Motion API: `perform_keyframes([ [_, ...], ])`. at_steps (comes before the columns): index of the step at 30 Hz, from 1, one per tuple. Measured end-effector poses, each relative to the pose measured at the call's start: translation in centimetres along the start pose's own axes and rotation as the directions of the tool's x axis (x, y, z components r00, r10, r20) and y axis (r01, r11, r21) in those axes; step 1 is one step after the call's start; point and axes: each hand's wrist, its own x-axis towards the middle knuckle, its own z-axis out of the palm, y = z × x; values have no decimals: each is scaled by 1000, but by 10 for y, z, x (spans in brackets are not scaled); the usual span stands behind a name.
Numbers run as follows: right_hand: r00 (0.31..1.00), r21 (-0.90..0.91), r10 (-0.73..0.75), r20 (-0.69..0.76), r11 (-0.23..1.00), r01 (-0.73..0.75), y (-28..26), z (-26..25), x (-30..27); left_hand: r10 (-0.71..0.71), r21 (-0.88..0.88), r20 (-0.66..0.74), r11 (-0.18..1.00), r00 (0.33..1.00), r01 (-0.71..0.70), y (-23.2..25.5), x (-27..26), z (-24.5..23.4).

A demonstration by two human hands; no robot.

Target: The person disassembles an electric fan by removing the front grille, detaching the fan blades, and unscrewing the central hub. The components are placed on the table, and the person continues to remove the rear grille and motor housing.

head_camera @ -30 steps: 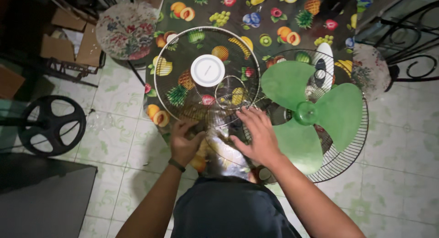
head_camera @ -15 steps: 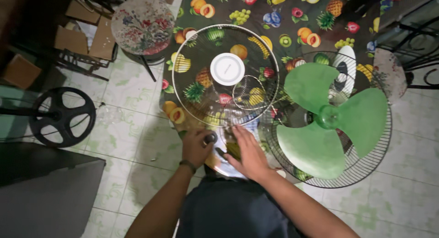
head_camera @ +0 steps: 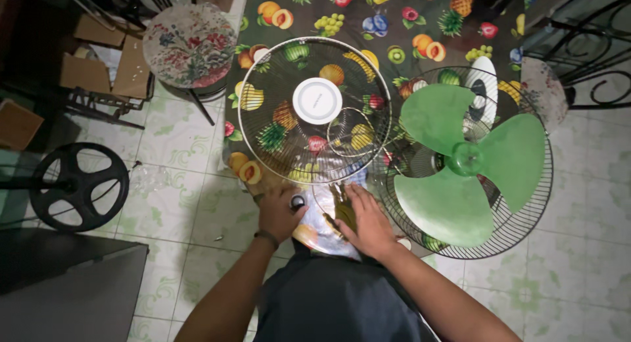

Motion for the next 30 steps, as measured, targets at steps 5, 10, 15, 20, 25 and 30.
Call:
perform_keyframes([
  [5, 998, 85, -67, -17, 994, 68, -7, -15, -4, 145, -137, -32, 979, 989, -148, 19, 16, -28],
  [10, 989, 179, -133, -62, 974, 142, -26, -38, -8, 188, -168, -57, 966, 981, -195, 43, 33, -50],
  [15, 918, 125, -259, -301, 943, 307, -27, -72, -11, 239, -205, -61, 947, 969, -247, 70, 61, -72],
  [20, 842, 36, -159, -515, 978, 207, 6, -105, -11, 348, -330, -74, 876, 935, -352, 117, 85, -60],
  [25, 762, -69, -38, -647, 998, -8, 57, -128, -25, 325, -403, -34, 861, 945, -310, 167, 98, -32],
  [30, 699, -10, 132, -703, 981, -196, 100, -140, -46, 435, -470, -41, 786, 899, -401, 198, 114, -10],
])
